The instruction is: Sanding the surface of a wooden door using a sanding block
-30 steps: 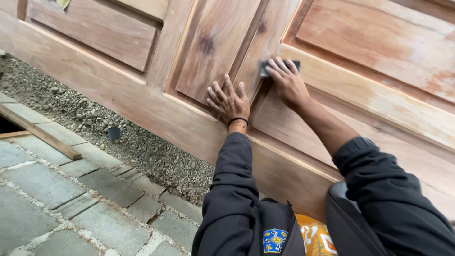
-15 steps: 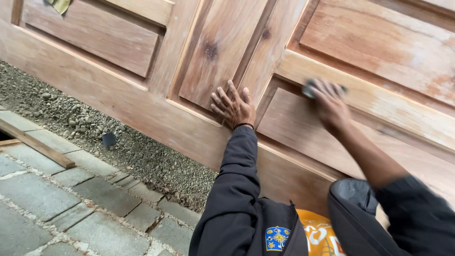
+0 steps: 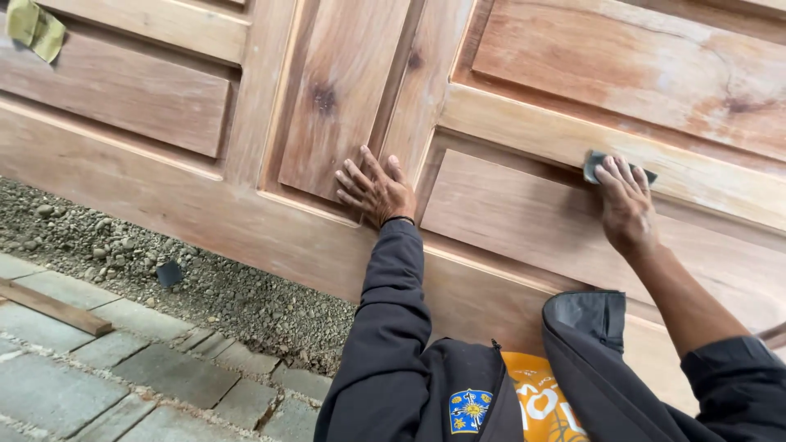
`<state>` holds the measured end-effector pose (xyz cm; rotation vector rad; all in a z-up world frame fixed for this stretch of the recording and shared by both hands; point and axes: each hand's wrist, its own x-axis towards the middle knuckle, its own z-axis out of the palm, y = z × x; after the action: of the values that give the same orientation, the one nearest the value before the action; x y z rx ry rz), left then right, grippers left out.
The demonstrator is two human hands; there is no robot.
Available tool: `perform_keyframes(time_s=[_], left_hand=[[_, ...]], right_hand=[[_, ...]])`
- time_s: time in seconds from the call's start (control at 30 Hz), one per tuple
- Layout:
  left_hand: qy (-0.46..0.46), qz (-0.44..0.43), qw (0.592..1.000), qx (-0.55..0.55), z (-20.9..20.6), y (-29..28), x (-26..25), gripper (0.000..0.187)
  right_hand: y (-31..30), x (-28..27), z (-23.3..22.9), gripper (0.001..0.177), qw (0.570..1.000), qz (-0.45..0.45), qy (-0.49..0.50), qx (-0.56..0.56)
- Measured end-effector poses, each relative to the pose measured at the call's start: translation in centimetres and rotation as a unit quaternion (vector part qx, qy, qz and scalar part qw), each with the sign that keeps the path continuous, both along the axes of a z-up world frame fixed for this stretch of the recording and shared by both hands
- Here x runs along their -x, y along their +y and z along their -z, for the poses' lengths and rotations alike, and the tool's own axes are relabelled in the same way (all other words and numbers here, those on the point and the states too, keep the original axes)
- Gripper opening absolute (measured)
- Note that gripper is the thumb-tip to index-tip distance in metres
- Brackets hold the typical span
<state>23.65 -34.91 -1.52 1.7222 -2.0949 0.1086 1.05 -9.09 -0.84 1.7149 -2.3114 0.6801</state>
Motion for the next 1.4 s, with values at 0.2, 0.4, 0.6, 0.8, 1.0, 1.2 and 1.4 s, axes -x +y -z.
perform_keyframes(time_s=[0.2, 0.4, 0.6, 0.8, 1.0, 1.2, 1.4], left_hand=[[0.001, 0.0, 1.0, 0.006, 0.0, 0.1, -0.1, 0.047], [0.004, 0.008, 1.0, 0.001, 0.3, 0.2, -0.3, 0.046], [0.001, -0.001, 1.0, 0.008, -0.2, 0.1, 0.1, 0.047], [-0.004, -0.003, 1.0, 0.006, -0.3, 0.2, 0.0, 0.047], [0.007, 0.015, 1.0, 0.006, -0.1, 0.3, -0.2, 0.047], [0.0, 0.01, 1.0, 0.002, 0.0, 0.1, 0.0, 0.047], [-0.014, 0.004, 1.0, -0.014, -0.4, 0.4, -0.1, 0.046]], right_hand=[[-17.8, -5.3, -1.6, 0.032, 0.983, -0.103, -0.079, 0.131], [-17.9, -4.1, 0.8, 0.039, 0.987, -0.117, -0.084, 0.066], [-3.7, 0.3, -1.4, 0.043, 0.997, -0.073, -0.034, 0.016], [-16.2, -3.0, 1.0, 0.042, 0.994, -0.074, -0.041, 0.074], [-18.8, -2.8, 2.4, 0.039, 0.99, -0.094, -0.085, 0.057], [-4.8, 0.8, 0.2, 0.049, 0.998, -0.051, -0.015, -0.016], [-14.6, -2.7, 10.6, 0.044, 0.983, -0.06, -0.174, 0.021]])
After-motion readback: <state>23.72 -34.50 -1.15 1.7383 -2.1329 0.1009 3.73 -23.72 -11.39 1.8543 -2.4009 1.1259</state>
